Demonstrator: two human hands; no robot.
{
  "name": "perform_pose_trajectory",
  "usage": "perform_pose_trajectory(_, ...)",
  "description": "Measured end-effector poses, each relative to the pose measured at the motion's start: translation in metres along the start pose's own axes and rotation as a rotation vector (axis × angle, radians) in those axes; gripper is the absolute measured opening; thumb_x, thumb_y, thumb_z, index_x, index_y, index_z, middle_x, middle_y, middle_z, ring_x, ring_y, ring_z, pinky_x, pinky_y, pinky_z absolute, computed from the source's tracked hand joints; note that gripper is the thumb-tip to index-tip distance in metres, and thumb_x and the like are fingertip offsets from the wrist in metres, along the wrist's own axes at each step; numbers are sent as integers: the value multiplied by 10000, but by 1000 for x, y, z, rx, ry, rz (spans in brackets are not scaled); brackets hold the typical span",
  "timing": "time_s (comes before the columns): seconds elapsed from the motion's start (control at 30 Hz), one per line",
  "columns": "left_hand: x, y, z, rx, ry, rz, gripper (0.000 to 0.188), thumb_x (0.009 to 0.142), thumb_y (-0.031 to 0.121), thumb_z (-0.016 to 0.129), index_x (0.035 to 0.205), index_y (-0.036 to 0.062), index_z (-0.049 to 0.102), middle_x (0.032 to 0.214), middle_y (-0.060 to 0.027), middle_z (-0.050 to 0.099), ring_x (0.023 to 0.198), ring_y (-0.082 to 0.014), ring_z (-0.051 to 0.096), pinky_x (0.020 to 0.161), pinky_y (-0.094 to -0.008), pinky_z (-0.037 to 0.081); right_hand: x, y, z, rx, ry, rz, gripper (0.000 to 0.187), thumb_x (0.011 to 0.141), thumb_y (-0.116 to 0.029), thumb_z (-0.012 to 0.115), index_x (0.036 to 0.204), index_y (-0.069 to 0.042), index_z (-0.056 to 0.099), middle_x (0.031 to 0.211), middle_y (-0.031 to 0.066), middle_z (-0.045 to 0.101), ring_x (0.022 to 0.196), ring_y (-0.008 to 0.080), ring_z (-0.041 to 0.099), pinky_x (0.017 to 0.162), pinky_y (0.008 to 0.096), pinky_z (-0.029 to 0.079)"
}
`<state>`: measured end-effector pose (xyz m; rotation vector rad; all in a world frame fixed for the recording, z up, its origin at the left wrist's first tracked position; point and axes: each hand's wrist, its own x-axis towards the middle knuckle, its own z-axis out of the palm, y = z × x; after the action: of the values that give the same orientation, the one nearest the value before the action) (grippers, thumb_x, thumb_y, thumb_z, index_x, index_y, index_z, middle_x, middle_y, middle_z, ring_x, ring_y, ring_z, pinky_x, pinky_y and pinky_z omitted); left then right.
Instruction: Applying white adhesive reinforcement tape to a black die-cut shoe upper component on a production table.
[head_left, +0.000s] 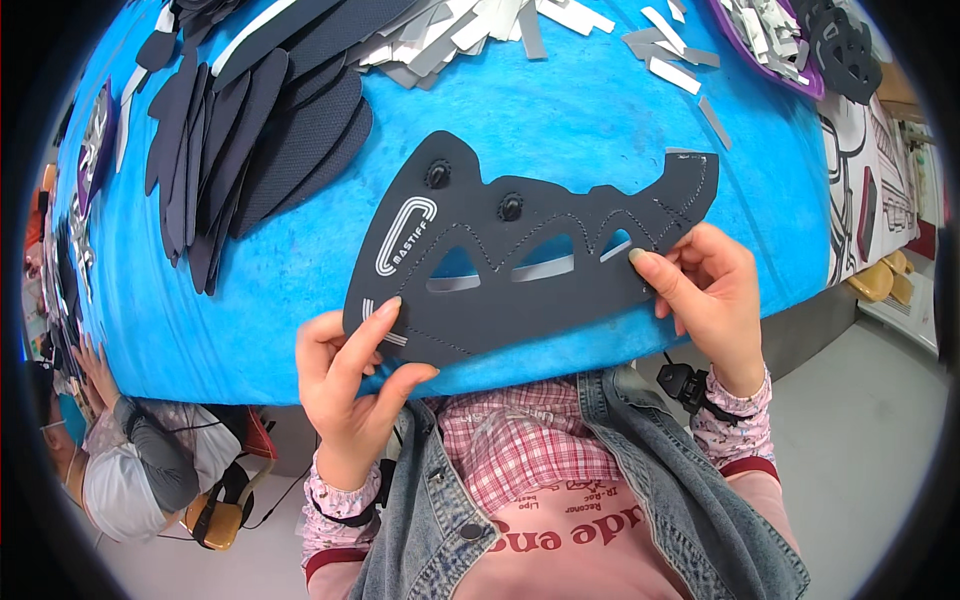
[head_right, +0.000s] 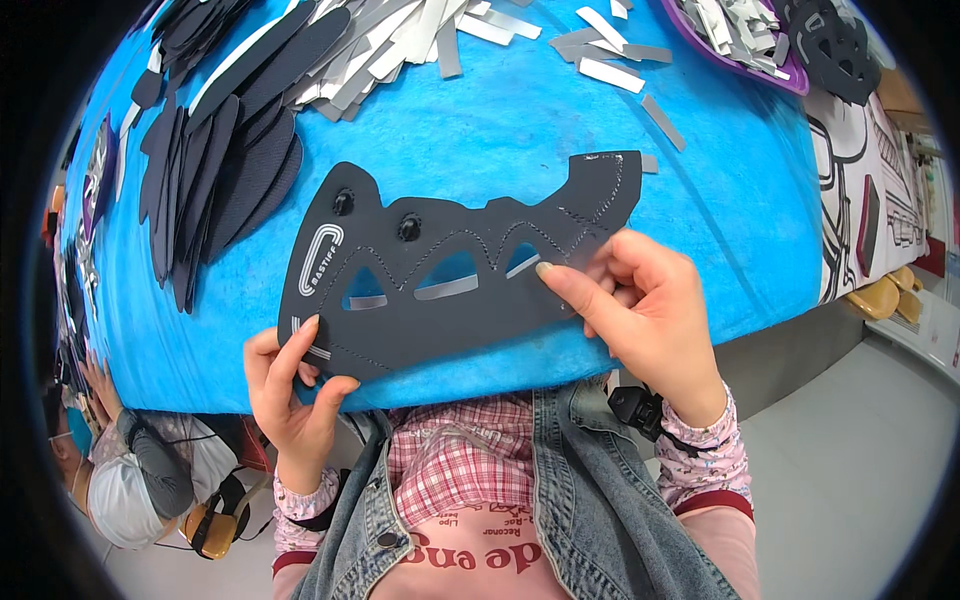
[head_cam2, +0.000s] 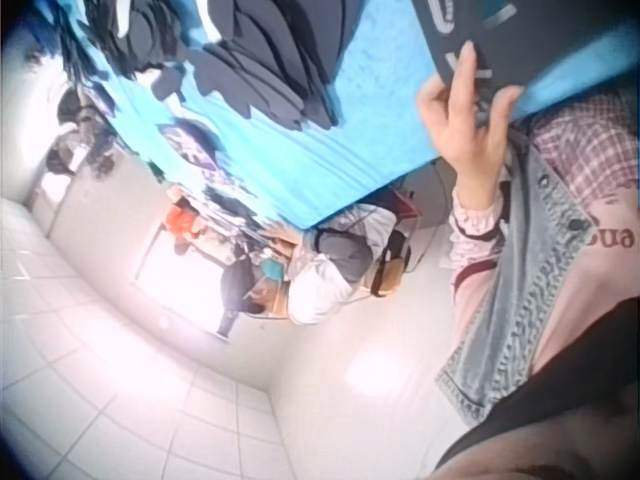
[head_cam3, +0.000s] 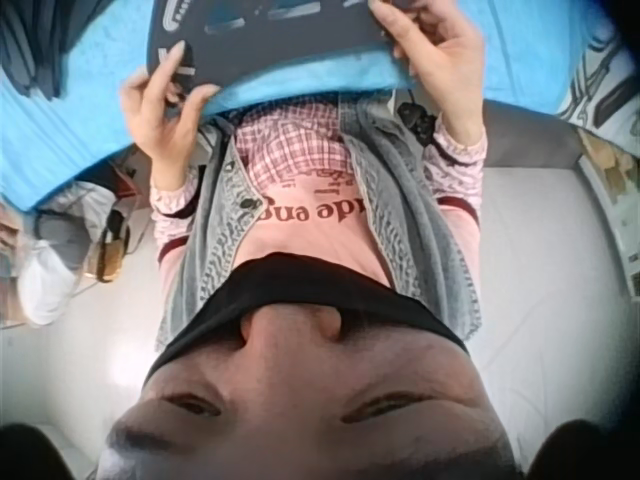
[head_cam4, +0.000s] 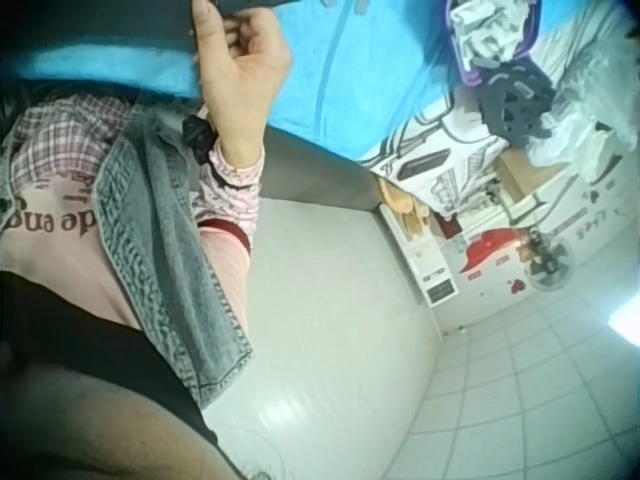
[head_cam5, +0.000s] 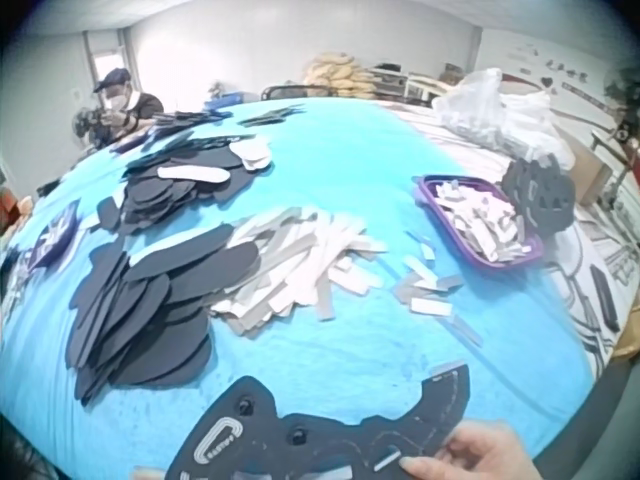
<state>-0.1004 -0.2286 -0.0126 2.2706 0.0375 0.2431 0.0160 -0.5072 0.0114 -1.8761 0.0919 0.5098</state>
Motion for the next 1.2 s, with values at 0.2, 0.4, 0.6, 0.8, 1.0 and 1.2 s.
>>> perform_pose_trajectory(0.2,2,1,2,53,0,11,626,622,272,851,1189,70,678,1042,-34,484,761,-107,473,621,-235,418,0,1,-2,-18,-16,33,191,841,-135,760,786,-17,620,646,-13,600,476,10,514,384,169,325)
perform_pose_trajectory(0.4,-3,1,6,179,40,35,614,618,363,814,1172,123,699,991,-13,504,729,-120,436,621,-258,389,1,-5,-1,22,-32,60,150,849,-136,750,887,-18,665,677,-14,615,475,11,510,381,166,321)
perform_pose_trajectory(0.6,-7,0,4,283,44,48,602,627,407,789,1165,150,705,964,10,559,724,-130,409,649,-265,368,3,-8,-1,10,-67,78,129,875,-131,717,903,-23,654,683,-19,614,488,9,513,383,162,324)
perform_pose_trajectory(0.8,-6,-1,5,231,46,1,599,619,396,801,1153,142,701,960,0,592,767,-141,455,657,-264,367,3,-8,-4,16,-93,71,127,889,-122,692,916,-14,633,691,-16,615,497,11,522,386,156,338)
perform_pose_trajectory(1.0,-3,-1,4,256,55,26,617,606,405,812,1148,135,695,945,4,619,779,-150,496,677,-287,373,2,-8,-7,34,-99,95,137,891,-121,690,913,-3,622,686,-6,613,497,16,534,378,158,344)
perform_pose_trajectory(1.2,-1,2,5,284,37,24,606,615,432,800,1137,141,702,940,10,624,729,-143,476,661,-289,357,2,-6,-10,55,-108,92,135,893,-104,686,925,6,616,687,0,611,496,20,539,375,159,348)
